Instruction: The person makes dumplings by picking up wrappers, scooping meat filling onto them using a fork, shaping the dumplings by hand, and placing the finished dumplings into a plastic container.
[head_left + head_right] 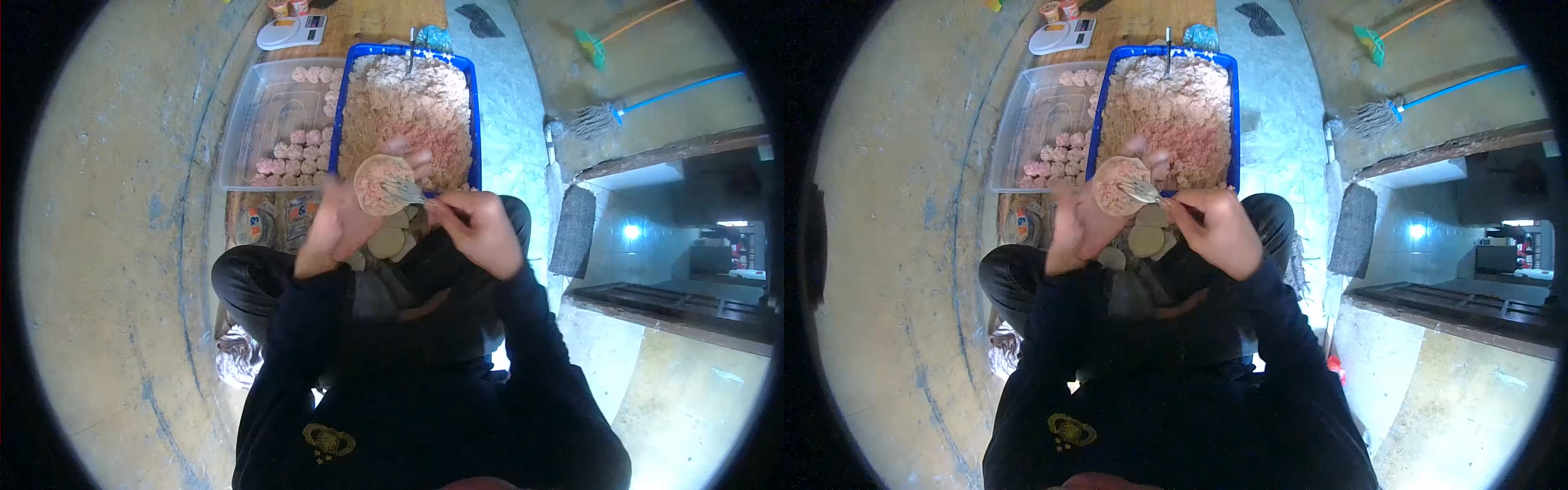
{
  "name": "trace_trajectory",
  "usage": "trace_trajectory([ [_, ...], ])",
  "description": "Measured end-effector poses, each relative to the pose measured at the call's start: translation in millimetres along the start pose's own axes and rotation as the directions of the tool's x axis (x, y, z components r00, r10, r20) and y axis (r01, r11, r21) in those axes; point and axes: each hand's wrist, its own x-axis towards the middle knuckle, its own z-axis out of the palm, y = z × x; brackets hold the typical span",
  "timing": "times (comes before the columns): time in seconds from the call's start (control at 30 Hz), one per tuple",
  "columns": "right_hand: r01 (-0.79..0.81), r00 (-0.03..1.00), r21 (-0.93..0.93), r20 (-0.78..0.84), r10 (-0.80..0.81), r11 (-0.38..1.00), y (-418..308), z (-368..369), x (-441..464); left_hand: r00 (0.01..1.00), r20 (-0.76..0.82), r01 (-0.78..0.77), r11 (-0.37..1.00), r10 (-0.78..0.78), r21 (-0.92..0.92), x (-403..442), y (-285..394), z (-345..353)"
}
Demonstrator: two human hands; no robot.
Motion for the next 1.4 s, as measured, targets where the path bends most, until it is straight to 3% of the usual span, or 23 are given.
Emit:
trace_trajectory([
  [0.1,0.018,1.000,0.060,0.005,-0.018,0.998,-37,-21,-13,0.952,0.287,-0.167,0.967,0.107,0.194,-8,31,-3],
  [0.13,-0.024,0.999,0.096,0.031,0.021,0.995,-38,-24,-18,0.979,0.205,-0.130,0.751,-0.007,0.648,-8,42,-21],
  [0.2,-0.043,0.996,0.081,0.078,0.037,0.996,-35,-23,-20,0.986,0.168,-0.164,0.204,-0.001,0.965,-6,28,-45],
  [0.3,0.021,0.996,0.033,0.088,-0.024,0.999,-2,5,-15,0.993,-0.014,0.041,0.224,-0.118,0.974,-8,9,-40],
  [0.33,0.026,0.993,-0.097,0.115,-0.015,0.995,-1,-2,-18,0.995,-0.074,0.091,0.377,-0.060,0.922,-8,7,-38],
  [0.37,0.035,0.993,-0.095,0.119,-0.024,0.995,-3,-13,-19,0.996,-0.076,0.090,0.373,-0.051,0.923,-7,9,-43],
  [0.43,0.006,0.999,0.009,0.040,-0.006,1.000,-8,-29,-31,0.994,-0.107,0.087,0.581,0.001,0.810,-15,13,-50],
  [0.47,-0.136,0.989,0.103,0.065,0.130,0.985,-7,-34,-35,0.994,-0.111,0.087,0.576,0.007,0.813,-17,14,-48],
  [0.53,-0.124,0.991,0.210,0.068,0.112,0.970,12,-18,-36,0.986,-0.113,0.165,0.746,-0.121,0.645,-8,12,-20],
  [0.63,-0.058,0.998,0.390,0.037,0.047,0.919,42,17,-39,0.986,0.066,0.073,0.763,-0.150,0.642,2,-5,3],
  [0.67,-0.019,1.000,0.338,0.010,0.017,0.941,44,27,-36,0.982,0.177,-0.117,0.504,-0.071,0.856,2,-5,11],
  [0.8,0.066,0.997,0.201,-0.062,-0.054,0.977,41,25,-27,0.999,0.025,-0.010,0.442,-0.028,0.897,-10,-1,-27],
  [0.87,0.030,0.995,0.228,-0.099,-0.008,0.973,37,17,-28,0.971,-0.195,0.088,0.554,0.137,0.828,-14,-6,-49],
  [0.9,0.034,0.996,0.224,-0.091,-0.014,0.974,35,20,-31,0.970,-0.196,0.083,0.556,0.147,0.827,-13,-7,-45],
  [0.97,0.016,0.999,0.174,-0.040,-0.009,0.985,31,36,-35,0.955,0.051,-0.099,0.154,0.292,0.983,-10,-10,-25],
  [1.03,-0.017,0.999,0.258,-0.031,0.026,0.966,33,46,-33,0.958,-0.023,-0.024,0.160,0.285,0.987,-13,-14,6],
  [1.1,0.106,0.980,0.275,-0.192,-0.053,0.956,31,49,-30,0.951,-0.103,0.059,0.156,0.291,0.986,-12,-2,24],
  [1.13,0.083,0.987,0.233,-0.154,-0.047,0.969,19,38,-29,0.982,-0.116,0.033,0.463,0.152,0.886,-12,9,27],
  [1.2,0.084,0.994,0.184,-0.091,-0.068,0.979,15,30,-28,0.986,-0.043,0.151,0.745,-0.162,0.650,-10,38,24],
  [1.23,0.086,0.996,0.132,-0.031,-0.082,0.987,14,27,-28,0.987,-0.041,0.144,0.751,-0.154,0.644,-8,41,14],
  [1.3,0.082,0.997,0.045,-0.012,-0.081,0.996,20,29,-21,0.905,-0.019,0.367,0.758,-0.424,0.539,-6,29,-12],
  [1.37,0.079,0.997,-0.037,-0.009,-0.079,0.996,19,26,-19,0.924,-0.015,0.317,0.747,-0.381,0.584,-5,15,-28],
  [1.4,0.011,0.994,-0.049,-0.103,-0.016,0.999,13,19,-20,0.943,-0.157,0.330,0.771,-0.293,0.545,-5,15,-31],
])
